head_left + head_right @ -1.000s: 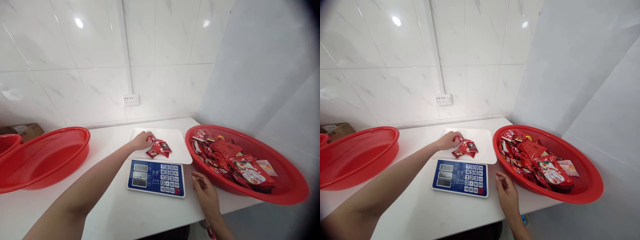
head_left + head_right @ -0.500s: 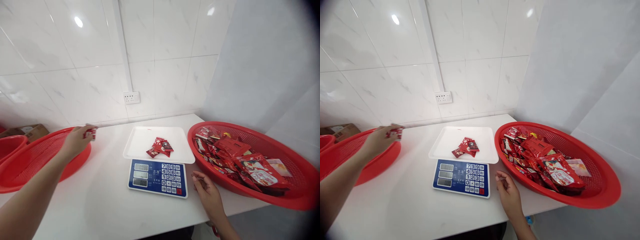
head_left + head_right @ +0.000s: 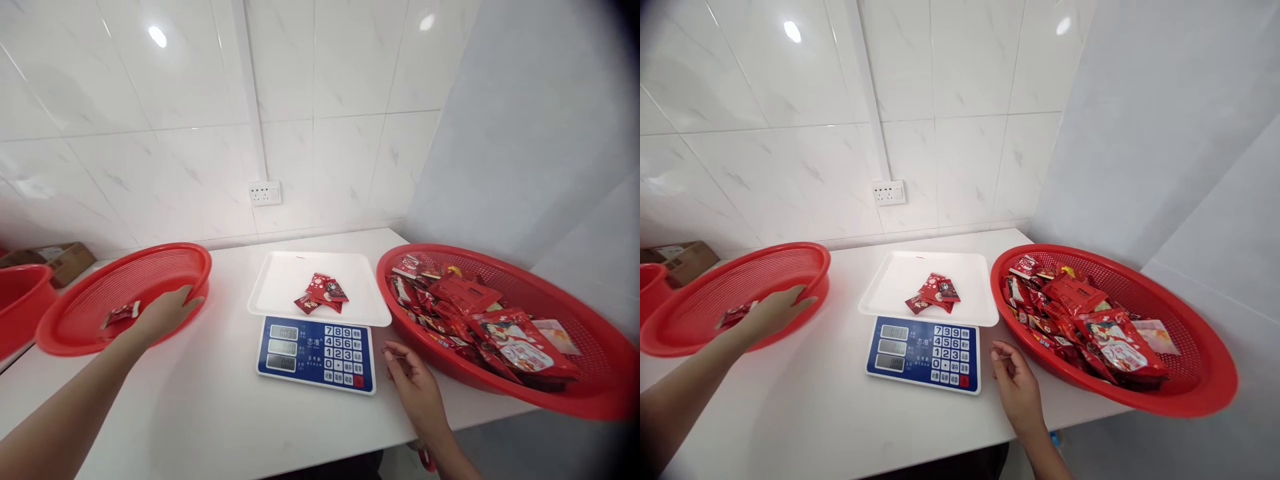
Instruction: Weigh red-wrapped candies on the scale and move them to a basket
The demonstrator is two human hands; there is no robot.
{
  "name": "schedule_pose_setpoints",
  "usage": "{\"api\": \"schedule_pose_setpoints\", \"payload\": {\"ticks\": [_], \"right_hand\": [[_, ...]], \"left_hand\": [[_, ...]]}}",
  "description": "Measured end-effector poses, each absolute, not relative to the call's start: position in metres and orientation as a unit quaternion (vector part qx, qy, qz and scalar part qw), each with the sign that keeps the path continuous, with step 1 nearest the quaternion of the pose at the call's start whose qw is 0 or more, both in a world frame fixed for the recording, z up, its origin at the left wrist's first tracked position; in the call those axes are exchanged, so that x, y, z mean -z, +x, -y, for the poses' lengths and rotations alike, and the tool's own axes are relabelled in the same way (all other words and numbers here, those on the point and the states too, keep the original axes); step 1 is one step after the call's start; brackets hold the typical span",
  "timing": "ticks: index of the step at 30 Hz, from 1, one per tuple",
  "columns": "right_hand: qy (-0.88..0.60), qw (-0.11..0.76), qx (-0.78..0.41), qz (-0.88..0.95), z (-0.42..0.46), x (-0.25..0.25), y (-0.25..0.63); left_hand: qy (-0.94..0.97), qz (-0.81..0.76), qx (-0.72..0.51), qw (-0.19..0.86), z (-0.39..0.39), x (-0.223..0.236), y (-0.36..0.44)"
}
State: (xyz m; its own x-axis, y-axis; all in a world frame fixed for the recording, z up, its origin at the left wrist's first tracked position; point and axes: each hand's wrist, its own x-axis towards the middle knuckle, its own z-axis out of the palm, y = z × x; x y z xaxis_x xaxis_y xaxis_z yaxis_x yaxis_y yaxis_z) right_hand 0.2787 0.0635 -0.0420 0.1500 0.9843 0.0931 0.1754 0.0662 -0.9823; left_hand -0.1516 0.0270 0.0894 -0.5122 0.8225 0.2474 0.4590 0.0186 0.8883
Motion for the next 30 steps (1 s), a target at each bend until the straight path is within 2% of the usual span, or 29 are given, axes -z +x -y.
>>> {"api": "schedule_pose_setpoints", "payload": {"ticks": [5, 9, 13, 16, 30], "right_hand": [[-0.555, 0.517, -0.396, 0.517, -0.063, 0.04, 0.277], [-0.554, 0.522, -0.398, 0.512, -0.062, 0.038, 0.275], [-0.55, 0.523, -0.399, 0.514, -0.062, 0.039, 0.275], [-0.547, 0.531, -0.397, 0.511, -0.061, 0.042, 0.276], [-0.538, 0.532, -0.4, 0.517, -0.065, 0.05, 0.277]], "left_hand": [[0.573, -0.7, -0.401, 0.142, -0.049, -0.096, -0.1], [0.697, -0.615, -0.328, 0.172, -0.075, -0.102, -0.029], [0.858, -0.478, -0.093, 0.161, -0.108, -0.109, 0.03], [0.879, -0.453, -0.008, 0.149, -0.131, -0.112, 0.05], [0.881, -0.473, 0.009, 0.005, -0.147, -0.093, 0.057]]}}
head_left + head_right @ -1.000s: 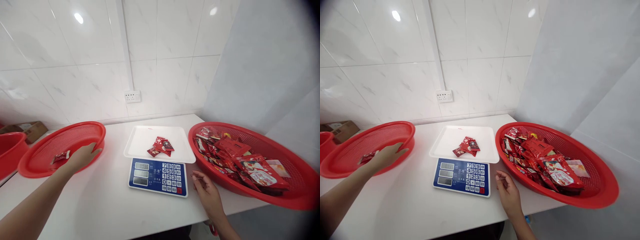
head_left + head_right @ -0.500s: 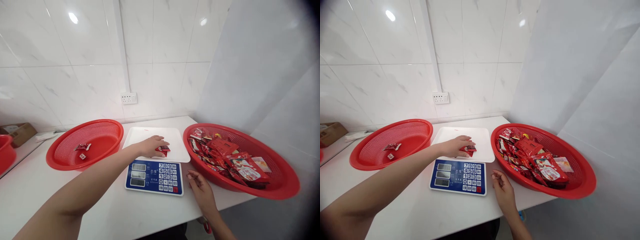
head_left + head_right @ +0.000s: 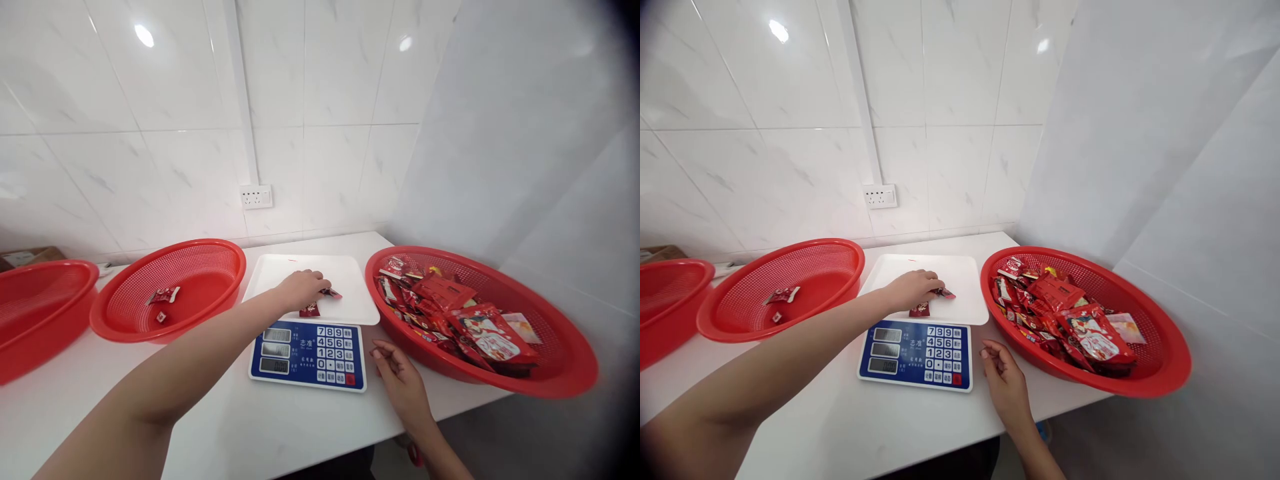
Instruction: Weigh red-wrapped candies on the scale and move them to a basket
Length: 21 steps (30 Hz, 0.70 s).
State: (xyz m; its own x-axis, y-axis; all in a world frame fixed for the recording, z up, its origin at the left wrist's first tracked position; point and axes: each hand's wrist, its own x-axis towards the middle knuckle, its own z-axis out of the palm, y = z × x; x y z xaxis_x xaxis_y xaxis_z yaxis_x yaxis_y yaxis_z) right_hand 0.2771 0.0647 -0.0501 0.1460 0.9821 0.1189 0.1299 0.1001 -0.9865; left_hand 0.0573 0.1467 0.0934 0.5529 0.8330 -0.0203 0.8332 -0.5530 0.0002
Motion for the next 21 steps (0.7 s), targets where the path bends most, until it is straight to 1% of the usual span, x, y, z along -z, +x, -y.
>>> {"api": "schedule_pose_setpoints", "payload": {"ticks": [4, 9, 13, 17, 21], "right_hand": [[-0.542, 0.533, -0.397, 0.514, -0.065, 0.05, 0.276], [-0.546, 0.524, -0.392, 0.523, -0.064, 0.052, 0.276], [-0.537, 0.526, -0.395, 0.527, -0.065, 0.055, 0.277], [-0.533, 0.531, -0.391, 0.531, -0.065, 0.053, 0.277], [-0.538, 0.527, -0.384, 0.534, -0.064, 0.051, 0.278]], "left_hand": [[0.881, -0.473, 0.003, -0.007, -0.147, -0.094, 0.051], [0.88, -0.474, -0.032, 0.023, -0.151, -0.088, 0.048], [0.875, -0.475, -0.084, 0.044, -0.154, -0.087, 0.054], [0.844, -0.509, -0.166, 0.031, -0.157, -0.104, 0.042], [0.769, -0.598, -0.224, -0.005, -0.149, -0.134, -0.021]]}}
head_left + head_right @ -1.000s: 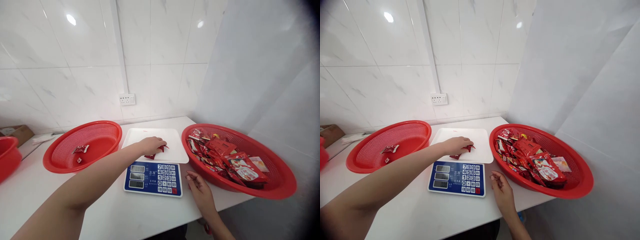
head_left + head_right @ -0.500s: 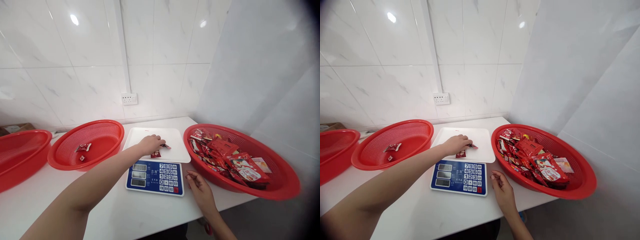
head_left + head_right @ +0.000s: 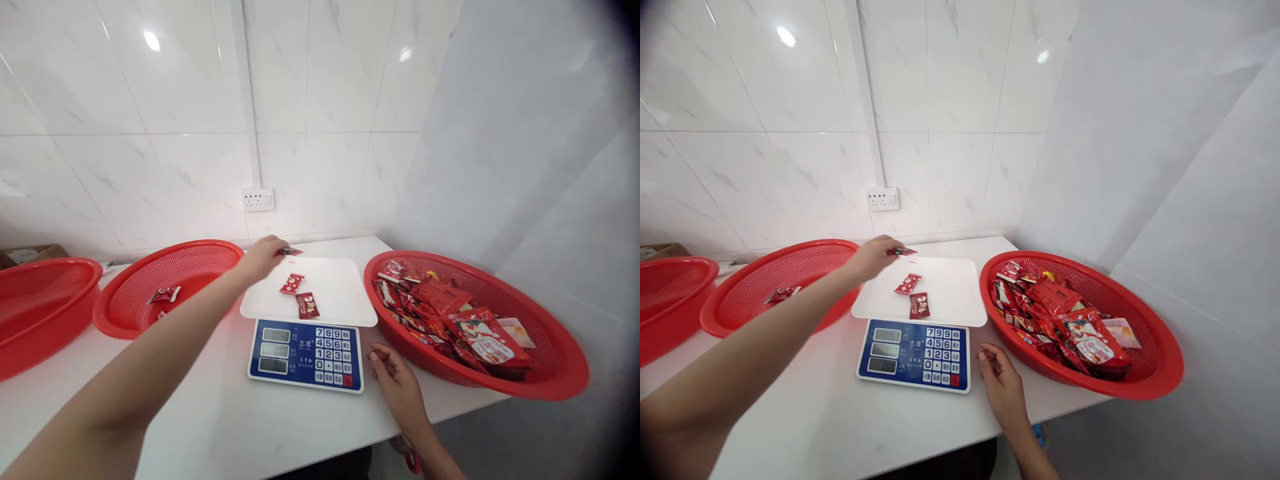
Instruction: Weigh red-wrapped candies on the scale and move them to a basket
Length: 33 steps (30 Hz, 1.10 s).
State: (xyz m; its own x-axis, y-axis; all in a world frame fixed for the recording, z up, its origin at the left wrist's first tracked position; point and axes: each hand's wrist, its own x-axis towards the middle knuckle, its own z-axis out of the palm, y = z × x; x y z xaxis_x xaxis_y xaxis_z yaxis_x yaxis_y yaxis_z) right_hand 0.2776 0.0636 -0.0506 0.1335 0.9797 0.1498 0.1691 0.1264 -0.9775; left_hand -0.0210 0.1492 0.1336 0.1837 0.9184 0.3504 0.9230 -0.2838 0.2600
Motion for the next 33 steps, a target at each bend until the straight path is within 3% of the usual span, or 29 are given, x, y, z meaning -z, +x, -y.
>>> {"api": "schedule_pose_setpoints", "payload": {"ticks": [6, 16, 26, 33], "right_hand": [[-0.54, 0.52, -0.393, 0.533, -0.067, 0.055, 0.278], [-0.541, 0.522, -0.38, 0.539, -0.066, 0.055, 0.278], [-0.544, 0.503, -0.377, 0.555, -0.067, 0.058, 0.28], [-0.549, 0.493, -0.384, 0.555, -0.067, 0.062, 0.282]], "left_hand": [[-0.672, 0.715, 0.195, 0.009, -0.108, -0.134, -0.092], [-0.821, 0.55, 0.079, -0.133, -0.122, -0.085, 0.02], [-0.782, 0.585, 0.195, -0.084, -0.122, -0.084, 0.034], [-0.665, 0.703, 0.251, 0.02, -0.107, -0.117, -0.046]]}}
